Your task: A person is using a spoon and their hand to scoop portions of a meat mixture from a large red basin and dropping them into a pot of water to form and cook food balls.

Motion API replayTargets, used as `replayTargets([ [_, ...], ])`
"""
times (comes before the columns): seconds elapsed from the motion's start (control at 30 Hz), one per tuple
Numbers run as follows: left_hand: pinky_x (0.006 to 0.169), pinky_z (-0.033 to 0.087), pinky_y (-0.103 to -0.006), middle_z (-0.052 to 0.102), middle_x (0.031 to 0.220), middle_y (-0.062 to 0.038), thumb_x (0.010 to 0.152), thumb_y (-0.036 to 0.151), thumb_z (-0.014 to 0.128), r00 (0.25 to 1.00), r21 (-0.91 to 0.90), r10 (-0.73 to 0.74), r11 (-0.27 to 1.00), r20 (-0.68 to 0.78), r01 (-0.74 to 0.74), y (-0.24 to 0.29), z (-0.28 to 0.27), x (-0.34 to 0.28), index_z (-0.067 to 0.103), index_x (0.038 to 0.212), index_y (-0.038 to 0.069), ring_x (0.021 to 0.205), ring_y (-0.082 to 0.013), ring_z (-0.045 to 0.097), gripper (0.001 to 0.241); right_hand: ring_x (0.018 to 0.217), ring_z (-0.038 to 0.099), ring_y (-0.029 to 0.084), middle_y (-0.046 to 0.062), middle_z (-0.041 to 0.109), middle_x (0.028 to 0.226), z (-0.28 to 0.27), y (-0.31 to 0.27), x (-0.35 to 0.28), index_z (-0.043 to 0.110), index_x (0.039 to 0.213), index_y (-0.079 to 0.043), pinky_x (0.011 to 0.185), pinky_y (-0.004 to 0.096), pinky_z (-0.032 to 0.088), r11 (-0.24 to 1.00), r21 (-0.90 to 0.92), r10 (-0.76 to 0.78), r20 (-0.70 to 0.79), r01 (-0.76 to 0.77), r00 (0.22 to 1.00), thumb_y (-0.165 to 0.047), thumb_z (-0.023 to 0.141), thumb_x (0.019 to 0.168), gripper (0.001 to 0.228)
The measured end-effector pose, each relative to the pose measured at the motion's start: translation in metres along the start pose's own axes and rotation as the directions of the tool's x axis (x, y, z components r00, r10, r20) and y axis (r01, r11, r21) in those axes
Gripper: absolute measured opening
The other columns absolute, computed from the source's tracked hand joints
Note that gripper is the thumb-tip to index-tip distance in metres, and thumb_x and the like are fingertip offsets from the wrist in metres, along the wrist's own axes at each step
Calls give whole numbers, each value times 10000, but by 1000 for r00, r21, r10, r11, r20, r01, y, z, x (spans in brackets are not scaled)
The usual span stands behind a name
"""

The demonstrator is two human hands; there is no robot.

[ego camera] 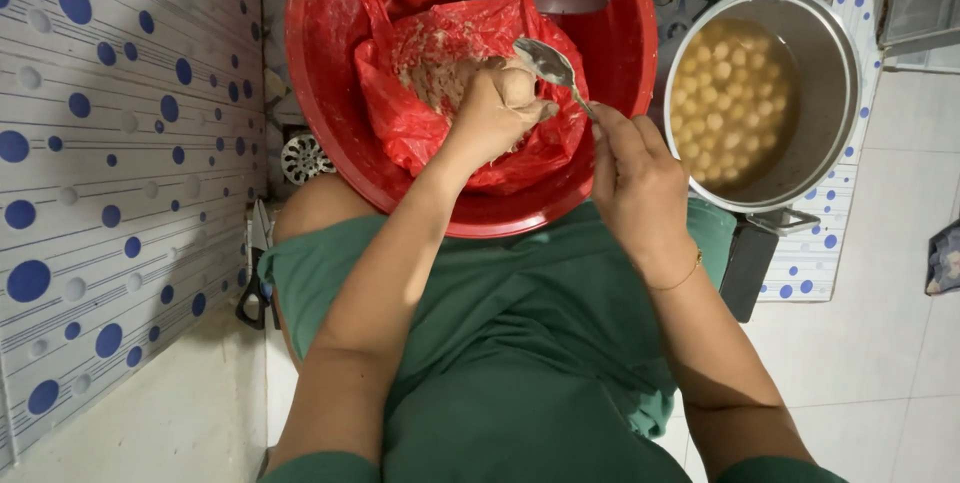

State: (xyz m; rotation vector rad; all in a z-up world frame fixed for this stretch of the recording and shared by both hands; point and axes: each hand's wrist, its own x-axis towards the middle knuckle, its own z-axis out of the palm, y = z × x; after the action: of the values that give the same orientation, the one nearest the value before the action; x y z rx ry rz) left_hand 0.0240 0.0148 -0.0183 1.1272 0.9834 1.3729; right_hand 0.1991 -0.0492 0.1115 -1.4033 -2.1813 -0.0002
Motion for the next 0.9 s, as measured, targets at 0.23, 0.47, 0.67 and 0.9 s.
replayTargets([
  [0.23,544,459,-289,584,542,-101,644,40,898,990,148,138,980,-9,-135,-34,4,8,613,607,12,604,-148,549,289,732,704,311,31,618,796,7,-8,2,764,1175,-107,571,390,585,1000,-1,-27,-2,27,1000,-70,671,1036,171],
  [0.47,648,551,-333,670,625,-73,766,122,750,1000,442,-1,897,-9,5,-17,-15,10,704,734,65,710,-228,675,79,733,717,358,103,676,788,16,-12,-2,766,1121,-26,589,399,588,979,195,55,68,-67,996,24,677,987,169],
  [0.67,845,603,-439,763,870,-124,879,286,666,945,634,-316,716,-81,294,-34,-12,7,731,1021,81,996,-307,744,257,785,732,398,147,735,823,19,-9,-5,771,1107,10,658,429,587,908,366,167,130,-204,977,31,659,1003,155],
  [0.9,795,591,-460,753,790,-119,838,221,708,942,736,-308,606,-133,302,-55,-11,4,790,932,123,905,-356,746,159,511,484,27,14,637,576,41,27,-34,790,1075,-98,454,192,401,464,606,438,477,-646,762,-93,644,998,165],
])
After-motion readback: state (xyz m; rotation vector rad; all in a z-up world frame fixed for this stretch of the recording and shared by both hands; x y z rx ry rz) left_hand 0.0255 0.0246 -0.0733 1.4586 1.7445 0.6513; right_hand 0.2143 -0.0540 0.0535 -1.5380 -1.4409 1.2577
